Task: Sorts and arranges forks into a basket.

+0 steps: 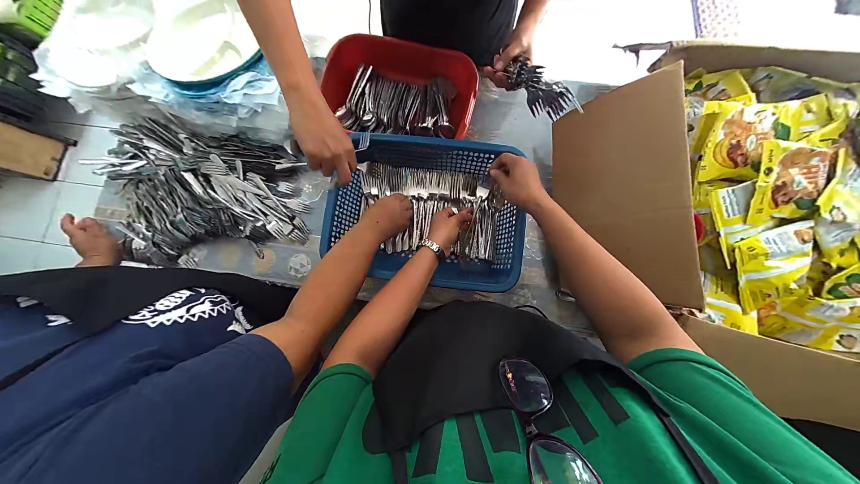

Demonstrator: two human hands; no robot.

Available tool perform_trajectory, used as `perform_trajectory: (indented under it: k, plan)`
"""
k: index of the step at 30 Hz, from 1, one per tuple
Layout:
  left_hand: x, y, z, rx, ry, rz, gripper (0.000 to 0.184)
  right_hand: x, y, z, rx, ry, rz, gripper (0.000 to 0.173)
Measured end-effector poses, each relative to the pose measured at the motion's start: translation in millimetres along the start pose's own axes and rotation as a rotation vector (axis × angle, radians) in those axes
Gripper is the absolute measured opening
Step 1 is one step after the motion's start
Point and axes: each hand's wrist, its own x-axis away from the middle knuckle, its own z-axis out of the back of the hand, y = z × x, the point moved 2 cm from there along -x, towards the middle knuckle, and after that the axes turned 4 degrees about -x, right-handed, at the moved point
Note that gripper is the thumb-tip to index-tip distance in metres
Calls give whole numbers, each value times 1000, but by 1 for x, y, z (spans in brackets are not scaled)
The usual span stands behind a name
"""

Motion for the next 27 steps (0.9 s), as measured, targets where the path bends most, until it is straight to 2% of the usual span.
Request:
perform_trajectory:
  k: [5,6,8,9,10,11,13,15,17,22,27]
  plan:
    - [-9,1,12,-88,1,48,29,-2,-3,5,258,-73,32,25]
    - [-9,1,15,-126,-28,1,29,-2,-2,2,315,-89,23,26]
    - [5,7,22,-257,-84,-264,30,-3,-3,-7,408,-111,-3,25]
    - [25,28,23,-392,-84,-333,29,-3,-3,-11,437,-114,-4,24]
    - [54,82,11,-523,-76,89,29,-3,-2,-16,451,-107,9,23]
    - [59,86,7,-571,-22,75,27,-4,-1,-19,471,-99,13,23]
    - [10,22,12,-557,79,-293,29,-5,-1,-24,529,-82,-2,23]
    - [-30,-3,8,-486,47,-163,41,-5,-4,-27,567,-65,-15,24]
    - [-39,2,1,-484,42,-57,50,-7,-2,-29,619,-53,13,24]
    - [-44,12,-13,-557,35,-91,48,-9,-2,-27,737,-6,105,22]
    - [-47,19,-18,-693,32,-130,44,-6,-5,-22,956,-105,92,17]
